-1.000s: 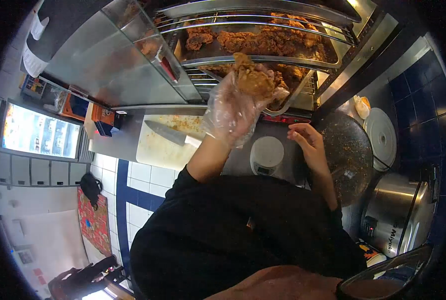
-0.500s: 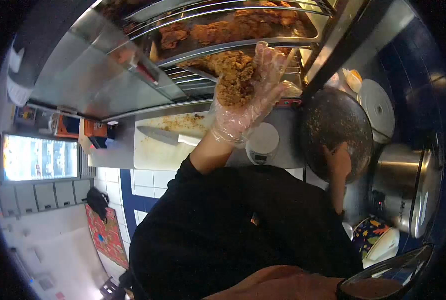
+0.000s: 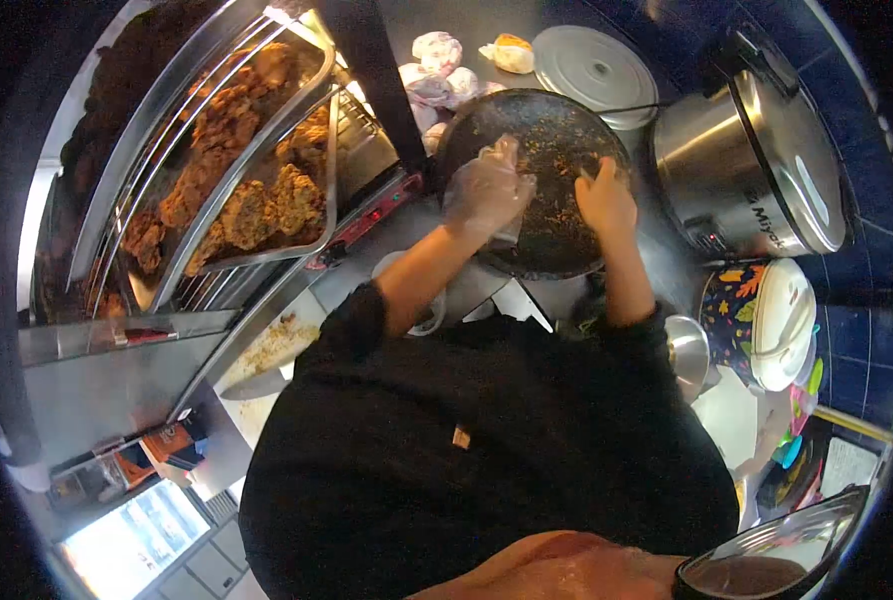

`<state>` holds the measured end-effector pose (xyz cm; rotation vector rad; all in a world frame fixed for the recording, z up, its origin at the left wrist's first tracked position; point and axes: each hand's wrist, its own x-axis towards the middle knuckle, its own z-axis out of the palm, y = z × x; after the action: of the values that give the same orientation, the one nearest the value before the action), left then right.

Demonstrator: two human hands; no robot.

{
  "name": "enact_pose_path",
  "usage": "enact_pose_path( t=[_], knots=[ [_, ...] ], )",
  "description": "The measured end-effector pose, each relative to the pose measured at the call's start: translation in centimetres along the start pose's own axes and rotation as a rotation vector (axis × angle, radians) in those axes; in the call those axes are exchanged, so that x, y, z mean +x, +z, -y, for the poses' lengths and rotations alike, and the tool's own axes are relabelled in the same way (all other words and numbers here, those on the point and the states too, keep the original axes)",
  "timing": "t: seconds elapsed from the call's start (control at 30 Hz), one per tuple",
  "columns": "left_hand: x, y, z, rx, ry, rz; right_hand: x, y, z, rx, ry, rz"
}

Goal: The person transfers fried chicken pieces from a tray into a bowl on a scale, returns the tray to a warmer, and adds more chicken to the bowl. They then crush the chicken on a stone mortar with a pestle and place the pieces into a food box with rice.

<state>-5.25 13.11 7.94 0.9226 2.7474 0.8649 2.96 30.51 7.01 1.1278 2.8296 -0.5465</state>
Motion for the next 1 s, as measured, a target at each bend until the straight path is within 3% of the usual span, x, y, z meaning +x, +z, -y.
enact_pose_path(
  t=[0.07, 0.13, 0.17, 0.2, 0.27, 0.3, 0.37, 0.4, 0.43, 0.53, 0.6, 0.7, 0.73, 0.77, 0.8, 0.87, 0.9, 0.97, 1.0],
  knots=[
    [0.7, 1.4, -0.3, 0.149, 0.083, 0.114, 1.1, 0.0, -2.0, 0.049, -0.023, -0.074],
    [1.6, 1.6, 0.0, 0.181, 0.028, 0.245, 2.3, -0.1, -4.2, 0.268, -0.204, -0.109],
    [1.7, 1.7, 0.5, -0.019, 0.021, 0.212, 1.4, -1.2, -3.8, 0.337, -0.236, -0.146],
    [2.3, 2.9, 2.8, -0.02, 0.033, 0.225, 0.5, -2.3, -3.3, 0.337, -0.219, -0.152],
    [3.2, 6.1, 8.1, 0.097, 0.233, -0.071, -2.1, -4.5, -1.3, 0.806, -0.042, 0.164],
    [2.8, 5.9, 7.8, 0.094, 0.235, -0.059, -2.8, -3.9, -0.9, 0.776, -0.052, 0.162],
    [2.1, 4.1, 6.7, -1.153, -0.534, -0.005, -3.6, -2.5, 0.6, 0.667, -0.13, 0.157],
    [1.8, 3.7, 6.5, -1.159, -0.535, -0.007, -3.9, -1.4, 1.1, 0.558, -0.216, 0.153],
    [1.5, 3.5, 6.5, -1.201, -0.536, -0.057, -3.1, 1.8, 0.8, 0.525, -0.411, -0.028],
    [0.6, 2.4, 7.4, -1.219, -0.491, -0.089, -3.3, 1.4, 2.7, 0.495, -0.349, -0.027],
    [0.0, 3.5, 9.6, -1.252, -0.387, -0.089, -4.5, -2.3, 4.5, 0.481, -0.383, -0.102],
    [-1.2, 4.6, 11.2, -1.168, -0.465, -0.116, -6.4, -5.6, 6.6, 0.543, -0.366, -0.221],
    [-1.3, 5.1, 11.9, -1.069, -0.508, -0.142, -6.3, -4.4, 6.7, 0.506, -0.501, -0.493],
    [-2.4, 1.8, 8.8, -1.285, -0.281, -0.127, -6.1, -2.8, 6.6, 0.461, -0.635, -0.772],
    [-2.5, 1.4, 8.4, -1.287, -0.27, -0.13, -5.3, 1.4, 4.9, 0.258, -0.657, -0.671],
    [-2.8, 0.5, 7.6, -1.342, -0.437, -0.144, -5.9, 4.5, 4.5, 0.016, -0.261, -0.055],
    [-3.5, -0.6, 7.7, -1.308, -0.372, -0.003, -4.1, 3.7, 4.5, 0.012, -0.274, -0.082],
    [-3.7, -0.4, 8.0, -1.331, -0.327, -0.06, -1.4, 1.8, 3.9, 0.29, -0.489, -0.002],
    [-4.4, -0.3, 8.4, -1.35, -0.297, -0.125, -1.0, 0.7, 4.4, 0.251, -0.579, -0.141]
  ],
)
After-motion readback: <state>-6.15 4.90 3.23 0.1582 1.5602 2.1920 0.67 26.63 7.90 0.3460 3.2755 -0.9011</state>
